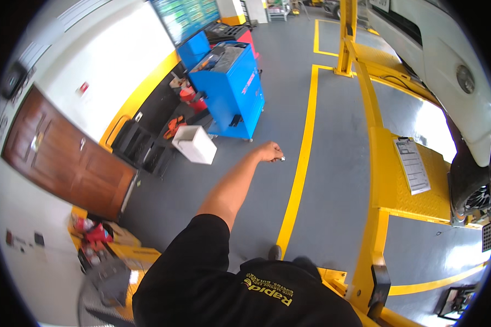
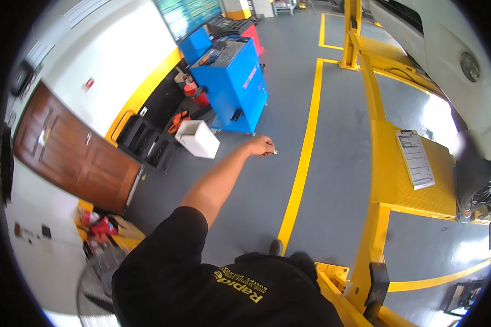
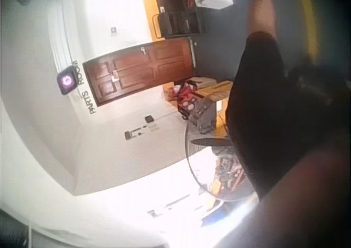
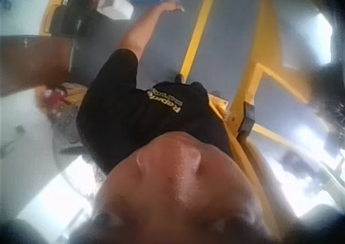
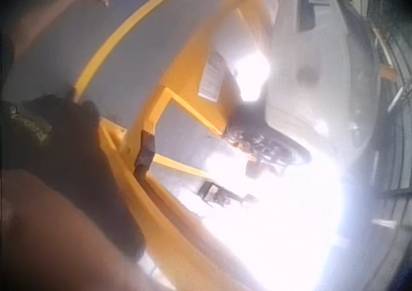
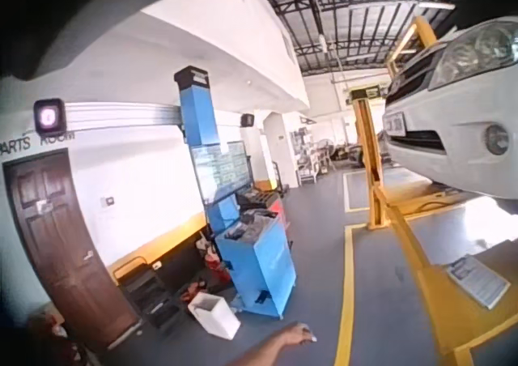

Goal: The person selects sockets and a ratchet from a tool chest, then sits under a lifted vehicle to loosen and tighten bolts on the suspension using a ratchet and wrench.

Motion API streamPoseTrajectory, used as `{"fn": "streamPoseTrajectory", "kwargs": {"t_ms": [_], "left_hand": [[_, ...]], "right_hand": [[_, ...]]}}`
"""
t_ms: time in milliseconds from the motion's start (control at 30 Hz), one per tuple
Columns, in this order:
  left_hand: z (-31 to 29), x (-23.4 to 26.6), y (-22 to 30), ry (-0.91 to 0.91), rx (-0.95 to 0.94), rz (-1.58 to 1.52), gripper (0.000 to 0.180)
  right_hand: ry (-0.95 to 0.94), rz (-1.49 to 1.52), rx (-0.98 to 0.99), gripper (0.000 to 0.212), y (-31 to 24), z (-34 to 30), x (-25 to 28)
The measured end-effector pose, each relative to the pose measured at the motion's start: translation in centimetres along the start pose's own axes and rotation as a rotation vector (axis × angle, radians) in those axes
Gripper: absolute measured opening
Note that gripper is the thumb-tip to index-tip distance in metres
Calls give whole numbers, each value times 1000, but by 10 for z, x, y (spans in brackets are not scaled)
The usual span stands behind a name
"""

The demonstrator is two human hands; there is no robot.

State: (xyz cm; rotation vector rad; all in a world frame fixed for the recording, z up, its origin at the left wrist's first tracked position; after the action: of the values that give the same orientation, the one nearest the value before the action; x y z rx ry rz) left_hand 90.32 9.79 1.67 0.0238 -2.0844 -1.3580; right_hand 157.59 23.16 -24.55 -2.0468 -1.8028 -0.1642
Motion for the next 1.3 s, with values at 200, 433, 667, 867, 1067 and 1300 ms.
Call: {"fn": "streamPoseTrajectory", "kwargs": {"t_ms": [200, 433, 667, 867, 1067, 1300], "left_hand": [[230, 140, 21, -73, -149, 129, 23], [429, 207, -60, -108, -182, -185, 25], [501, 368, -195, 250, 240, -528, 30], [774, 477, -244, 525, 240, -886, 25], [1111, 643, -91, 269, 56, -659, 28], [1479, 782, -59, 243, -98, -511, 28]], "right_hand": [[0, 140, -55, 23, -216, 67, 61], [91, -552, 269, 25, -425, 193, 145], [294, 269, 288, 22, -902, 270, 404], [569, 187, 149, 27, -1121, 377, 496], [270, -40, -57, 31, -1204, 497, 451], [68, -136, -186, 40, -1376, 666, 569]]}}
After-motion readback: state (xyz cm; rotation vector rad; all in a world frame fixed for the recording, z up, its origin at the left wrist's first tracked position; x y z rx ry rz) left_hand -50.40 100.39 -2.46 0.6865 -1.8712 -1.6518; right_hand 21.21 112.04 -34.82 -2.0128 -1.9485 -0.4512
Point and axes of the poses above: each hand's wrist, its own z-axis towards the middle knuckle, its own x-axis out of the back of the hand, y = z × x, the point moved 4 cm from there along z, towards the middle knuckle, and after that the axes turned 10 degrees about -x, right-handed, at the moved point
